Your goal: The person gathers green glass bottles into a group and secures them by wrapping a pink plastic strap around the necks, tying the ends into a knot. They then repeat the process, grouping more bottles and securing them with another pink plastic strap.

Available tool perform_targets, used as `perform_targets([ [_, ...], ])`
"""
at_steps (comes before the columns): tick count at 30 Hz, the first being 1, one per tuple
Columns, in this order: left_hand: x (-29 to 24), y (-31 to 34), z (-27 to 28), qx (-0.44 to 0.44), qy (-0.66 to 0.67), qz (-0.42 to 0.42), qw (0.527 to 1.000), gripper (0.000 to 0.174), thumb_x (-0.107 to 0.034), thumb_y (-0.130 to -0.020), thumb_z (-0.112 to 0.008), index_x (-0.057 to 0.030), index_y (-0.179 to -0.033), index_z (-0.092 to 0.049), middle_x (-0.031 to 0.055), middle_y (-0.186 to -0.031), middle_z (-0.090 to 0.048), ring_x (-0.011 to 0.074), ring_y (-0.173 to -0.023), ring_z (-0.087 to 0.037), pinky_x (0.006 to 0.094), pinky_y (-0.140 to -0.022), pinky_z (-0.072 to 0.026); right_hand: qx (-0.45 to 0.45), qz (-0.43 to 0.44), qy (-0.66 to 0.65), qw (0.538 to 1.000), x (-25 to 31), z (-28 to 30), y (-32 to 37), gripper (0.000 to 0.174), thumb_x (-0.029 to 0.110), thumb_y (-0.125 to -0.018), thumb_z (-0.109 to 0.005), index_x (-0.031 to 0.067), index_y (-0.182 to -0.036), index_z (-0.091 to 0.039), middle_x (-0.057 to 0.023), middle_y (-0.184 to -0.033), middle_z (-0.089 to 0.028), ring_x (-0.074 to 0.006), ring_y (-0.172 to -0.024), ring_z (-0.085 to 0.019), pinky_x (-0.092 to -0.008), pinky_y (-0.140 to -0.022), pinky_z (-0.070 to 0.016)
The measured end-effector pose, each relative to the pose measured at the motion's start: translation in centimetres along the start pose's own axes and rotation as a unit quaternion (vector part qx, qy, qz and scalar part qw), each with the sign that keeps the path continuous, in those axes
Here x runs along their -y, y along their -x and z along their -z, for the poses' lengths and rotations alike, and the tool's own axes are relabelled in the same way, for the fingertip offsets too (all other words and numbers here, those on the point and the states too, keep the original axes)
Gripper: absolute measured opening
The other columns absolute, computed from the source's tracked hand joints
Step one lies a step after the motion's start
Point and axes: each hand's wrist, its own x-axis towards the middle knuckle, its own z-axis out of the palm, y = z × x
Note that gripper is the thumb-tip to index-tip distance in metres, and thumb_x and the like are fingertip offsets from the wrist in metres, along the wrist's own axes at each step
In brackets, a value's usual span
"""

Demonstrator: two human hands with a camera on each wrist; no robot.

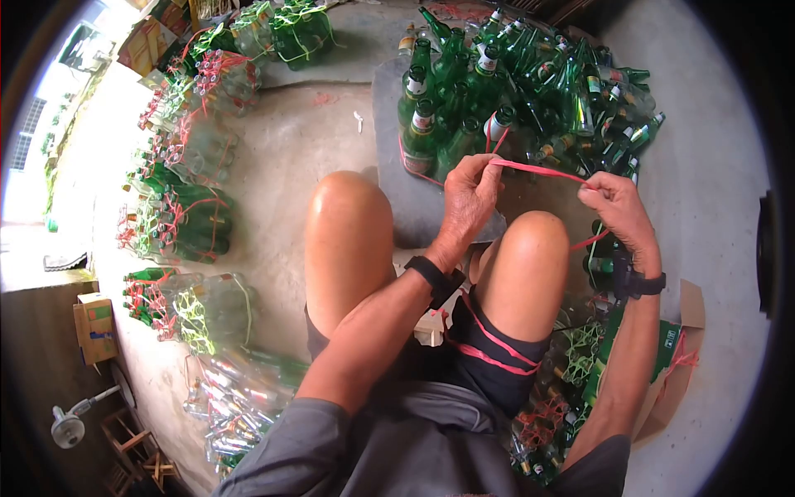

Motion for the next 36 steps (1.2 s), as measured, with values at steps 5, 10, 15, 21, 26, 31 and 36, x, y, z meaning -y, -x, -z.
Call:
perform_targets([
  [5,-1.6,0.1,0.4,0.003,0.053,0.035,0.998,0.027,-0.021,-0.104,-0.062,0.0021,-0.116,-0.068,0.0061,-0.098,-0.071,0.0121,-0.077,-0.066,0.0254,-0.069,-0.0535,-0.015,-0.067,-0.101,0.993,-1.4,4.0,1.8,0.015,0.019,-0.094,-0.072,0.0070,-0.088,-0.065,0.0107,-0.065,-0.047,0.0019,-0.051,-0.036,-0.0188,-0.046,-0.0269],
  [10,-1.9,0.1,0.9,0.003,0.103,0.078,0.992,0.027,-0.021,-0.104,-0.061,-0.0002,-0.119,-0.067,0.0061,-0.099,-0.070,0.0118,-0.078,-0.065,0.0254,-0.070,-0.0540,-0.044,-0.083,-0.108,0.990,-2.6,6.7,2.6,0.020,0.024,-0.095,-0.073,0.0111,-0.084,-0.061,0.0108,-0.066,-0.045,0.0010,-0.051,-0.036,-0.0191,-0.045,-0.0279],
  [15,-2.4,0.2,1.0,-0.010,0.153,0.113,0.982,0.027,-0.021,-0.104,-0.060,-0.0011,-0.121,-0.067,0.0061,-0.101,-0.068,0.0122,-0.079,-0.065,0.0258,-0.070,-0.0545,-0.033,-0.103,-0.115,0.987,-3.3,8.9,3.1,0.022,0.024,-0.095,-0.072,0.0116,-0.082,-0.059,0.0104,-0.064,-0.044,0.0002,-0.050,-0.036,-0.0193,-0.044,-0.0278],
  [21,-2.4,0.2,1.4,-0.027,0.200,0.126,0.971,0.026,-0.020,-0.103,-0.061,-0.0029,-0.122,-0.068,0.0059,-0.100,-0.068,0.0126,-0.078,-0.065,0.0252,-0.069,-0.0549,-0.043,-0.124,-0.086,0.988,-5.2,11.4,3.6,0.026,0.026,-0.095,-0.072,0.0122,-0.080,-0.057,0.0091,-0.060,-0.042,-0.0013,-0.049,-0.035,-0.0203,-0.045,-0.0289],
  [26,-1.8,0.5,1.1,-0.043,0.212,0.128,0.968,0.024,-0.019,-0.103,-0.062,-0.0047,-0.120,-0.069,0.0051,-0.097,-0.068,0.0121,-0.075,-0.065,0.0255,-0.067,-0.0550,-0.061,-0.134,-0.084,0.986,-7.2,12.7,3.6,0.025,0.027,-0.097,-0.069,0.0119,-0.082,-0.056,0.0093,-0.061,-0.041,-0.0011,-0.049,-0.034,-0.0203,-0.044,-0.0290],
  [31,-1.3,0.7,1.0,-0.059,0.189,0.104,0.975,0.025,-0.022,-0.102,-0.064,-0.0061,-0.121,-0.071,0.0036,-0.095,-0.070,0.0100,-0.073,-0.063,0.0250,-0.065,-0.0536,-0.066,-0.129,-0.102,0.984,-7.8,12.2,2.2,0.022,0.029,-0.098,-0.068,0.0114,-0.087,-0.060,0.0100,-0.063,-0.041,0.0008,-0.049,-0.032,-0.0183,-0.042,-0.0249],
  [36,-1.6,0.7,1.3,-0.066,0.187,0.094,0.976,0.025,-0.024,-0.104,-0.062,-0.0056,-0.117,-0.072,0.0021,-0.095,-0.070,0.0085,-0.072,-0.061,0.0242,-0.065,-0.0525,-0.087,-0.088,-0.072,0.990,-7.0,10.3,-1.2,0.025,0.036,-0.099,-0.068,0.0116,-0.093,-0.066,0.0113,-0.066,-0.039,0.0020,-0.050,-0.029,-0.0178,-0.042,-0.0196],
])
